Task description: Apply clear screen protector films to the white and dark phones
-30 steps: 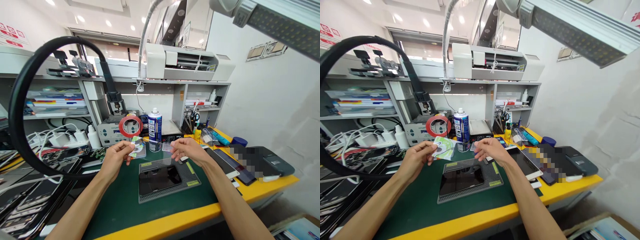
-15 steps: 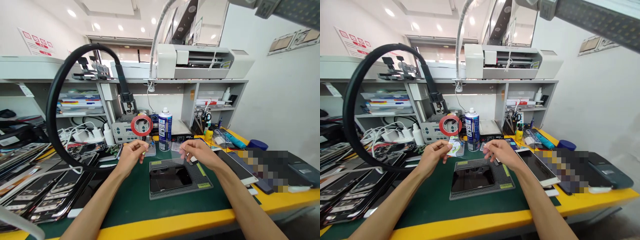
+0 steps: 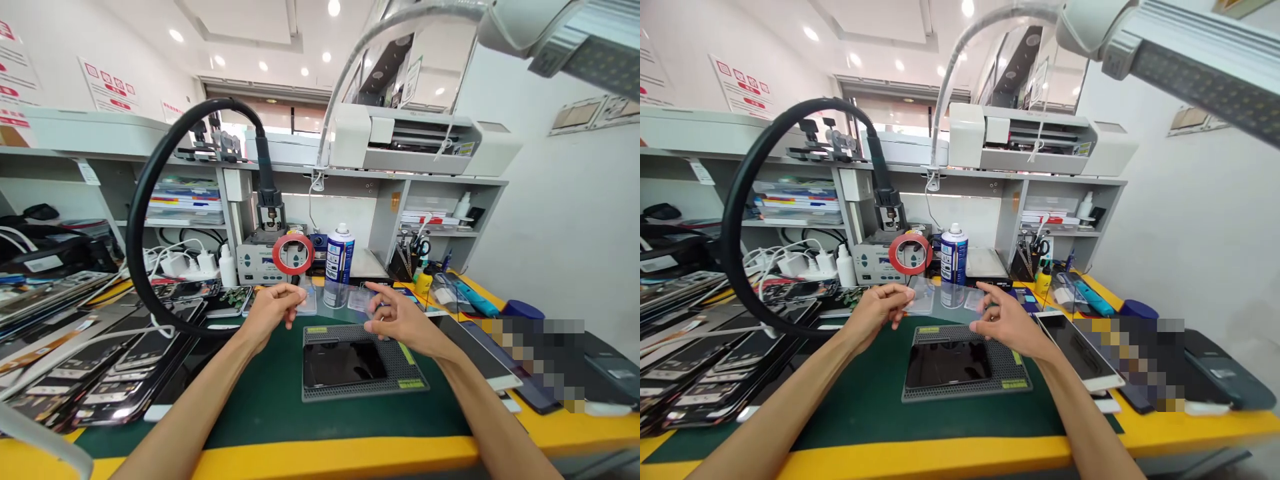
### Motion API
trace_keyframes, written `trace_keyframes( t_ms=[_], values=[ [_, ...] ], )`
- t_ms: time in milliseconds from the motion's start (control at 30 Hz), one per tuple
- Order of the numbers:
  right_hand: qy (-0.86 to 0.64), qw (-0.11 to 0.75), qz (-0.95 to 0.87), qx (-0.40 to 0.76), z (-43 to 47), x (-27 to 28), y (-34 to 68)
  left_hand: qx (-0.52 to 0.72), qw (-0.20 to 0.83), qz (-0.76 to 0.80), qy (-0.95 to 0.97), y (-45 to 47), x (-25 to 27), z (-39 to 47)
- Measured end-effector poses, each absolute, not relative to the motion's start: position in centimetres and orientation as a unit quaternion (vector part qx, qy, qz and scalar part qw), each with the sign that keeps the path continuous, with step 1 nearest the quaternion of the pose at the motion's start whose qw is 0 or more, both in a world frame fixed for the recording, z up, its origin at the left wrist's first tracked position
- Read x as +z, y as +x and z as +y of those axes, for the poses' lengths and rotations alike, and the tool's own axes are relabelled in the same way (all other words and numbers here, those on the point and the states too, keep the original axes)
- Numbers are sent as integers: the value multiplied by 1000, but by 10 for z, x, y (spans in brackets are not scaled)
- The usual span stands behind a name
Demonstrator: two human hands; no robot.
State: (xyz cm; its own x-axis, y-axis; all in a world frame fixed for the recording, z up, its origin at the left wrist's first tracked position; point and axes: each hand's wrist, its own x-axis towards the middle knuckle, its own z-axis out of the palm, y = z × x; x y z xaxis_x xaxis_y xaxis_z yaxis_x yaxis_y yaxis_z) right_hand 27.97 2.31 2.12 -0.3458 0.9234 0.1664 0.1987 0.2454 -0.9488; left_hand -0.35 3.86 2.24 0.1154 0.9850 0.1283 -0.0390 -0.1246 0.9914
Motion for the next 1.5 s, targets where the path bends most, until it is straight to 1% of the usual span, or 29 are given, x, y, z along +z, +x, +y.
trace_keyframes(
  t_ms=[233, 300, 633, 900, 1133, 1300, 1500],
  values=[
    [-412, 479, -570, 525, 28, 16, 282, 448, 497, 442, 598, -5, 21, 39],
    [-421, 485, -542, 542, 29, 18, 285, 438, 507, 437, 600, -6, 22, 39],
    [-470, 429, -524, 566, 30, 20, 294, 326, 560, 443, 620, -12, 15, 45],
    [-475, 414, -520, 577, 24, 14, 295, 295, 540, 467, 635, -10, 13, 45],
    [-498, 436, -462, 590, -1, -6, 308, 289, 506, 477, 658, -6, 10, 46],
    [-519, 418, -463, 584, -13, -13, 307, 267, 493, 488, 669, -7, 3, 47],
    [-526, 390, -485, 580, -13, -14, 303, 232, 512, 491, 666, -10, 10, 47]
  ],
)
